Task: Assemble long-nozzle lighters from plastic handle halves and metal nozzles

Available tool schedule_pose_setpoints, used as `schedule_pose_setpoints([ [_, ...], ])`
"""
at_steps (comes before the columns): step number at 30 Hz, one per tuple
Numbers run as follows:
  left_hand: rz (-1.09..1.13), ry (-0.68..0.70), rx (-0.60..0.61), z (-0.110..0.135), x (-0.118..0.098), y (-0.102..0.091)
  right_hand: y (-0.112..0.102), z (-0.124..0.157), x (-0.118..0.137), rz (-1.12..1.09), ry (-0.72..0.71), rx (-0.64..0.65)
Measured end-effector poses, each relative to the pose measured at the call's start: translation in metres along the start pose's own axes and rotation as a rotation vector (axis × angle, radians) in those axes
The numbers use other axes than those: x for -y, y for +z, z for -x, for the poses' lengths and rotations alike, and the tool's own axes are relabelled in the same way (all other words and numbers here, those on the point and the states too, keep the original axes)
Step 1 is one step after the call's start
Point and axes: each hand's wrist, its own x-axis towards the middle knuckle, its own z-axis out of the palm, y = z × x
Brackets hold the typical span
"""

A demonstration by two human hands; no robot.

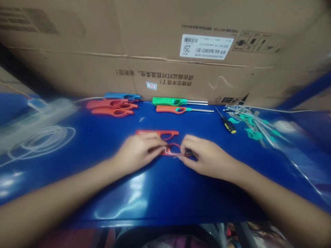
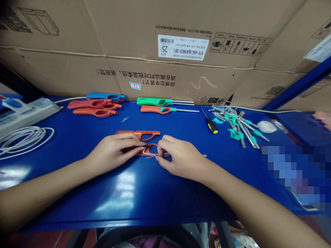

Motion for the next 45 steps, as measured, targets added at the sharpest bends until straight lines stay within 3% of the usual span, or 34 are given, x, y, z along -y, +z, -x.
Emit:
schedule_pose_setpoints([
  [6,0.022,-0.042,0.024,-0.0004,0.0003,0.0033,0.0060,-0.0017,-0.0016,0.083,0.012,-0.006],
  [16,0.031,-0.029,0.046,-0.0016,-0.0047,-0.0002,0.0080,-0.0065,-0.0050,-0.095,0.050,-0.056],
  [24,0.049,-0.051,0.090,-0.0020,-0.0070,-0.0036,0.0067,-0.0048,-0.0018,-0.071,0.049,-0.060],
  [39,0.150,-0.111,0.054,-0.0054,-0.0083,-0.0026,0.0084,-0.0038,-0.0024,0.030,0.010,-0.041],
  [45,0.259,-0.212,0.003,-0.0076,-0.0084,0.0016,0.0091,-0.0050,-0.0017,-0.032,0.024,-0.034],
])
